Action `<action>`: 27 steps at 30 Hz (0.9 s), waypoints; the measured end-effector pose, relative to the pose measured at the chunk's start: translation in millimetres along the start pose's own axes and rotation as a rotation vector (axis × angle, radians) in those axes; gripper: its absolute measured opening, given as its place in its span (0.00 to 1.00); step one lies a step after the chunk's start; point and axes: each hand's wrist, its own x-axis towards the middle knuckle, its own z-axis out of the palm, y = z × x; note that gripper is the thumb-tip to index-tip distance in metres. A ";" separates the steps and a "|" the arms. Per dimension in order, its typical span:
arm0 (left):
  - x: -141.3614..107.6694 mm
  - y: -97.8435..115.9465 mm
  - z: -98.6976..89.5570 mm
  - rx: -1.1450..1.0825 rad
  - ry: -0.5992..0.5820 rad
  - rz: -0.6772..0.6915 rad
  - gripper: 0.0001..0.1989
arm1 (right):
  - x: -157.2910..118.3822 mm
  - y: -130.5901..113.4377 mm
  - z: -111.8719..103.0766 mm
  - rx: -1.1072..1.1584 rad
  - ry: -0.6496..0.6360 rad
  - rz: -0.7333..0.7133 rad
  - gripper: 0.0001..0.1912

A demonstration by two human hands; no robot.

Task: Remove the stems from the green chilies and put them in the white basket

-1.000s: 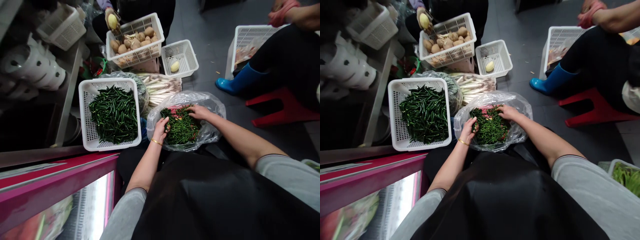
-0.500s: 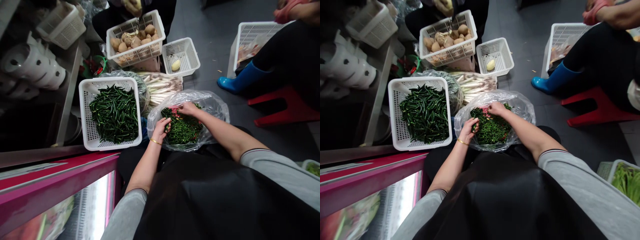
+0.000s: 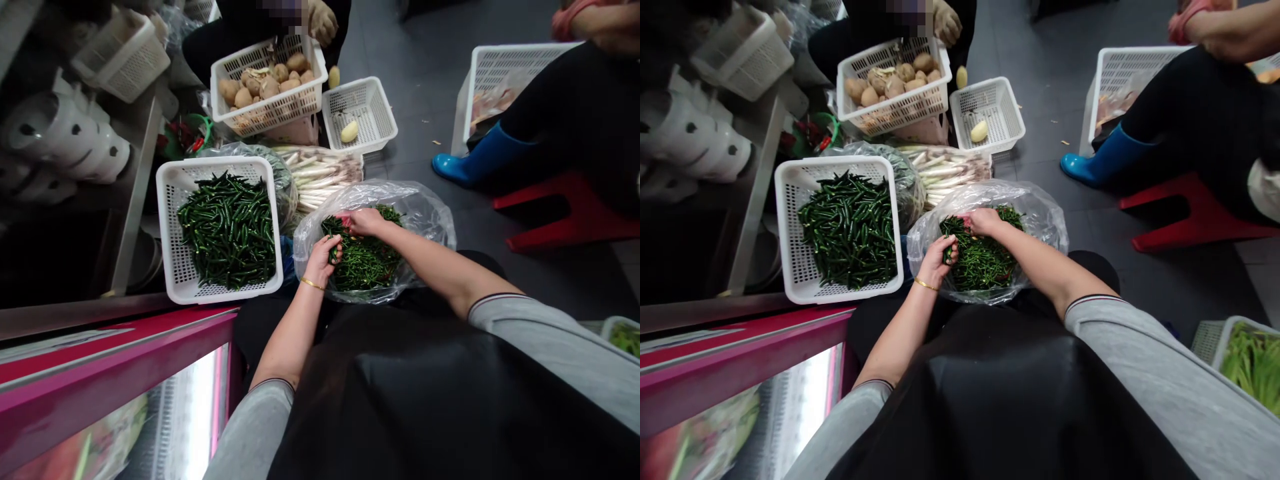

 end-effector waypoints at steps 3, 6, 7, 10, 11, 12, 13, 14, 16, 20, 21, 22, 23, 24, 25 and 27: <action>4.2 -3.1 8.9 -0.012 -0.023 0.039 0.20 | -18.9 9.0 -18.8 0.415 0.019 0.097 0.20; 8.9 -7.8 18.3 0.035 -0.073 0.085 0.21 | -42.3 11.5 -26.2 0.837 -0.044 -0.032 0.19; 9.7 -8.8 19.5 0.049 -0.076 0.093 0.21 | -47.1 11.8 -24.9 0.905 -0.053 -0.071 0.18; 7.7 -8.6 15.2 0.018 -0.091 0.074 0.21 | -47.6 13.3 -10.9 0.740 -0.005 -0.061 0.16; 5.8 -7.5 11.7 -0.006 -0.111 0.057 0.21 | -44.3 13.0 -3.5 0.573 0.015 -0.034 0.16; 3.6 -6.3 7.9 -0.028 -0.137 0.040 0.21 | -40.4 11.7 4.7 0.385 0.026 -0.008 0.15; 1.4 -5.0 4.1 -0.042 -0.167 0.027 0.20 | -36.5 9.2 13.1 0.201 0.027 0.009 0.15; -0.6 -3.8 0.7 -0.050 -0.194 0.021 0.19 | -33.2 5.9 20.9 0.050 0.020 0.017 0.15; -3.0 -2.1 -4.3 -0.046 -0.220 0.021 0.16 | -29.2 -1.0 32.2 -0.111 0.006 0.014 0.16; -0.8 -2.7 -6.4 0.000 -0.169 0.009 0.12 | -30.0 0.7 28.6 -0.114 0.007 0.058 0.19; 0.5 -3.5 -5.8 -0.005 -0.155 0.000 0.13 | -31.4 4.6 24.2 -0.090 0.015 0.087 0.19; 1.7 -4.5 -5.0 -0.018 -0.148 -0.010 0.14 | -32.9 8.4 20.0 -0.068 0.030 0.107 0.20; 2.7 -5.6 -4.2 -0.034 -0.148 -0.021 0.16 | -34.4 11.4 16.8 -0.053 0.044 0.112 0.20; 3.2 -6.6 -3.3 -0.050 -0.153 -0.032 0.18 | -35.8 12.8 15.1 -0.049 0.055 0.100 0.20; 3.4 -7.4 -2.6 -0.060 -0.158 -0.041 0.19 | -36.8 12.1 15.2 -0.059 0.064 0.074 0.21; 2.4 -8.0 -1.8 -0.064 -0.149 -0.046 0.21 | -37.1 4.5 20.1 -0.093 0.052 0.027 0.21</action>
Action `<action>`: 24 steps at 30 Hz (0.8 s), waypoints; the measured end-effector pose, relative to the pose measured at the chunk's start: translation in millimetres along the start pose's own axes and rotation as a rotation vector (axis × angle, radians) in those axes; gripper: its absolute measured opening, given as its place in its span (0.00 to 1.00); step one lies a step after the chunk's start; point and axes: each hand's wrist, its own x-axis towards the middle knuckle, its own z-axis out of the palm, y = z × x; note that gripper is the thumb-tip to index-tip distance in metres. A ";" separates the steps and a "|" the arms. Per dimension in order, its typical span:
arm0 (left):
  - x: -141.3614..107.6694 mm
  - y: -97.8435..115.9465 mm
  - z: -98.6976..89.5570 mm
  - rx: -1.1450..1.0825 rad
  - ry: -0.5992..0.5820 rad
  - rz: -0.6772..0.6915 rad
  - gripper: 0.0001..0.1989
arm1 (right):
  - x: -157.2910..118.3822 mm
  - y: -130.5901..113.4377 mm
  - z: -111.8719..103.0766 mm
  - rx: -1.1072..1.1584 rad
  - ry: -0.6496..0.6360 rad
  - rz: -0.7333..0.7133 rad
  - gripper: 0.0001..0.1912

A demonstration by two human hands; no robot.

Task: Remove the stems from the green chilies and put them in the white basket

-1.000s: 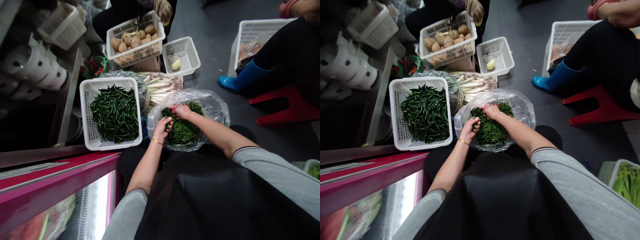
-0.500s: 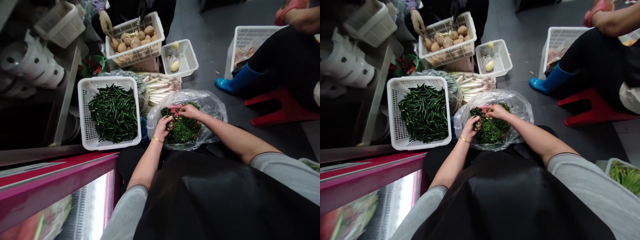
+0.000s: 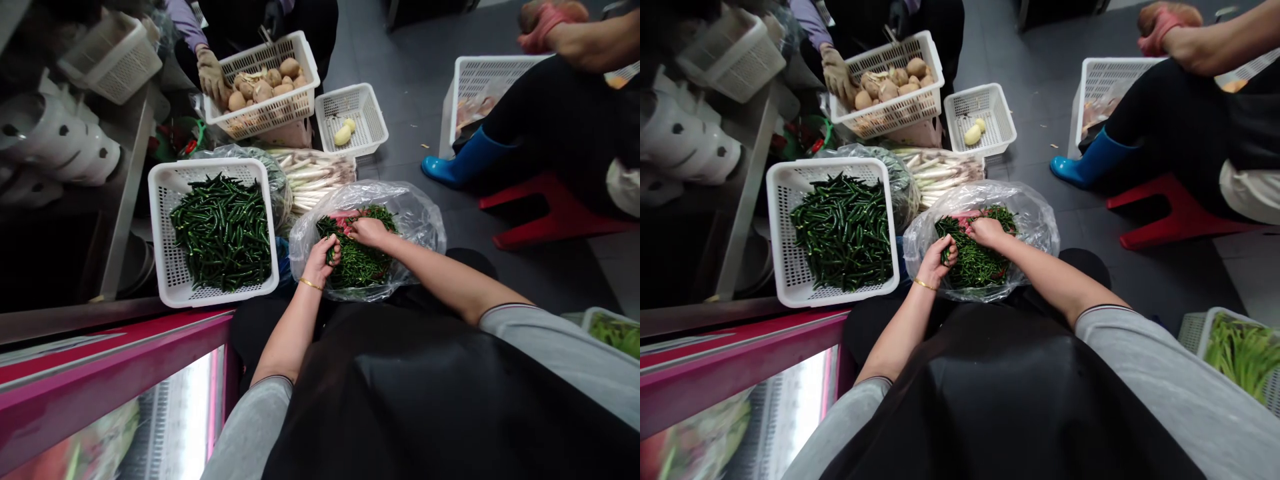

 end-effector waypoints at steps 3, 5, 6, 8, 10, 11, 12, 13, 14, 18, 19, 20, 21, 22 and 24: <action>-2.8 1.3 -0.5 0.018 0.047 0.014 0.20 | 3.7 -18.6 9.9 -0.014 -0.045 -0.020 0.20; -3.8 2.6 -1.6 0.039 0.084 0.026 0.20 | 9.2 -25.7 13.3 0.002 -0.062 -0.005 0.19; -3.7 2.8 -2.1 0.049 0.103 0.033 0.20 | 12.2 -26.2 13.2 0.014 -0.066 0.009 0.19; -2.0 1.6 -2.0 0.068 0.142 0.040 0.21 | 16.7 -22.7 8.9 0.037 -0.075 0.055 0.19; 0.7 -1.9 -0.3 0.101 0.177 0.058 0.21 | 15.8 -17.7 0.3 0.145 -0.058 0.124 0.19; 2.1 -4.2 1.1 0.128 0.189 0.072 0.22 | 12.7 -16.2 -4.9 0.249 -0.038 0.153 0.18; 3.2 -6.5 2.8 0.162 0.196 0.088 0.22 | 7.9 -15.5 -10.1 0.383 -0.017 0.166 0.18; 3.9 -8.6 4.4 0.195 0.199 0.102 0.22 | 1.7 -15.4 -15.2 0.534 -0.008 0.154 0.17; 4.1 -10.1 5.8 0.225 0.195 0.112 0.22 | -5.1 -15.1 -19.7 0.675 -0.015 0.120 0.16; 1.3 -9.3 6.8 0.232 0.115 0.094 0.21 | -24.6 4.5 -27.5 0.765 -0.024 0.100 0.20; 0.1 -7.7 5.7 0.210 0.087 0.083 0.20 | -24.8 14.6 -26.1 0.643 0.019 0.185 0.23; -1.0 -5.9 4.4 0.189 0.064 0.071 0.18 | -23.0 25.4 -23.4 0.491 0.058 0.280 0.25; -2.0 -4.1 3.0 0.175 0.050 0.059 0.17 | -19.7 35.7 -19.7 0.339 0.076 0.356 0.27; -2.8 -2.7 1.8 0.172 0.042 0.046 0.15 | -15.7 44.5 -15.4 0.214 0.068 0.402 0.27; -3.7 -1.3 0.2 0.191 0.044 0.024 0.13 | -9.3 54.3 -7.2 0.111 0.014 0.426 0.23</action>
